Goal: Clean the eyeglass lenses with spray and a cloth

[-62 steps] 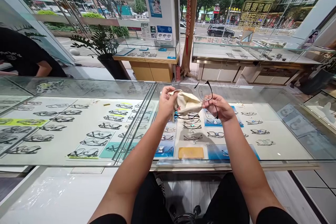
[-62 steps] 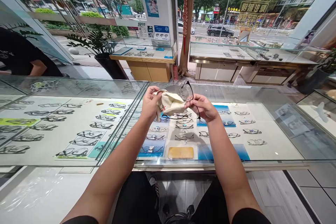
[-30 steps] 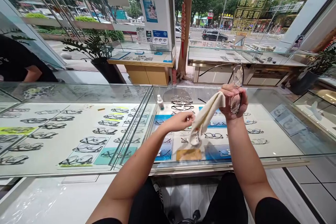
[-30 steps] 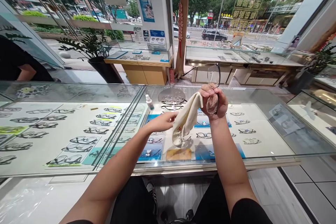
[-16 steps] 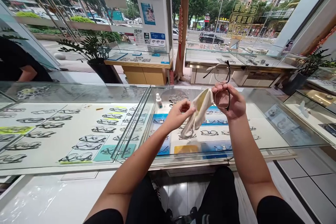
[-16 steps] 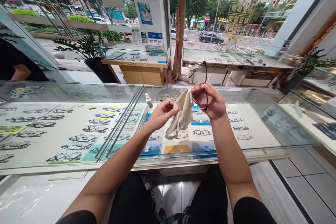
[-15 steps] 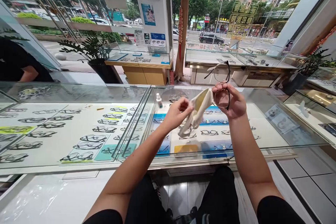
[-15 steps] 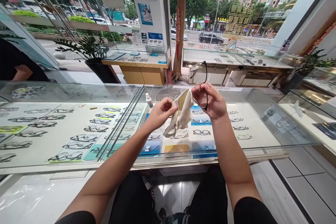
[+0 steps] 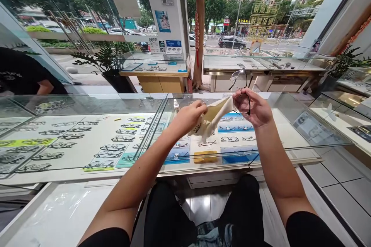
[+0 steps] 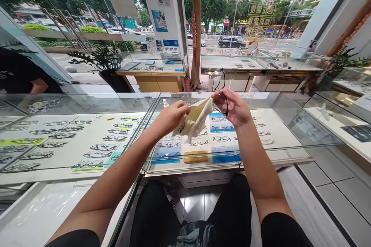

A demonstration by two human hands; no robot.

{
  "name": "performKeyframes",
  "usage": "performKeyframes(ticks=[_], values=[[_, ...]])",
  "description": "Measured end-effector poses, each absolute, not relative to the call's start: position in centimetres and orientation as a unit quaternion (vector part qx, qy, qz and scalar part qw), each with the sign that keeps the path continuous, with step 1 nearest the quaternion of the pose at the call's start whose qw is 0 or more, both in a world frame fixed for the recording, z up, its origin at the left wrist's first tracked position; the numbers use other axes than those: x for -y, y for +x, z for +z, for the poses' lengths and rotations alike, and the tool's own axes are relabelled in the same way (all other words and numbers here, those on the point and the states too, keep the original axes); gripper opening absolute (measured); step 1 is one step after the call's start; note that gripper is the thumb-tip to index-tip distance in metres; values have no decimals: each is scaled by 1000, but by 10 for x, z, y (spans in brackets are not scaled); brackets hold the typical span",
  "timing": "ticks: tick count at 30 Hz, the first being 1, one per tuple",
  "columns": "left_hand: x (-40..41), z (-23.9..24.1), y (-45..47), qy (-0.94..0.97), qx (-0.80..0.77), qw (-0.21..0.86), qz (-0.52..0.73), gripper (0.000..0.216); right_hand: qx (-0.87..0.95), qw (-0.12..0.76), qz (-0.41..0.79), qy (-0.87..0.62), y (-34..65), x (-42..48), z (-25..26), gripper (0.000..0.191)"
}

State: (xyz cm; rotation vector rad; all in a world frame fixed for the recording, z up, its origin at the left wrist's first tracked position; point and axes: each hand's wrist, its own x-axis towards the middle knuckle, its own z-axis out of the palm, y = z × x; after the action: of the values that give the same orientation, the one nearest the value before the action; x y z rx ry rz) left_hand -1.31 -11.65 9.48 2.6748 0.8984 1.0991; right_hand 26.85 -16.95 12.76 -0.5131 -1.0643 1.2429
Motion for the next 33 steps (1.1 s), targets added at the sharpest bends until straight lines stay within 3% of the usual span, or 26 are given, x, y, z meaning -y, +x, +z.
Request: performKeyframes(ticks=[6,11,16,21,25,33], values=[[127,98,-3,859,-308,143,383,34,486,646,540,-233,268,189,132,24],[137,114,16,807,-321,269,417,27,510,611,562,-225,256,208,131,29],[145,129,25,744,-332,398,422,50,519,568,603,-208,234,225,122,34],[147,137,25,716,-310,431,454,35,516,540,635,-199,219,233,109,35],[143,140,17,711,-303,420,476,22,498,577,626,-166,221,233,106,30],[149,139,1,731,-257,465,428,31,420,622,645,-142,228,219,105,24]])
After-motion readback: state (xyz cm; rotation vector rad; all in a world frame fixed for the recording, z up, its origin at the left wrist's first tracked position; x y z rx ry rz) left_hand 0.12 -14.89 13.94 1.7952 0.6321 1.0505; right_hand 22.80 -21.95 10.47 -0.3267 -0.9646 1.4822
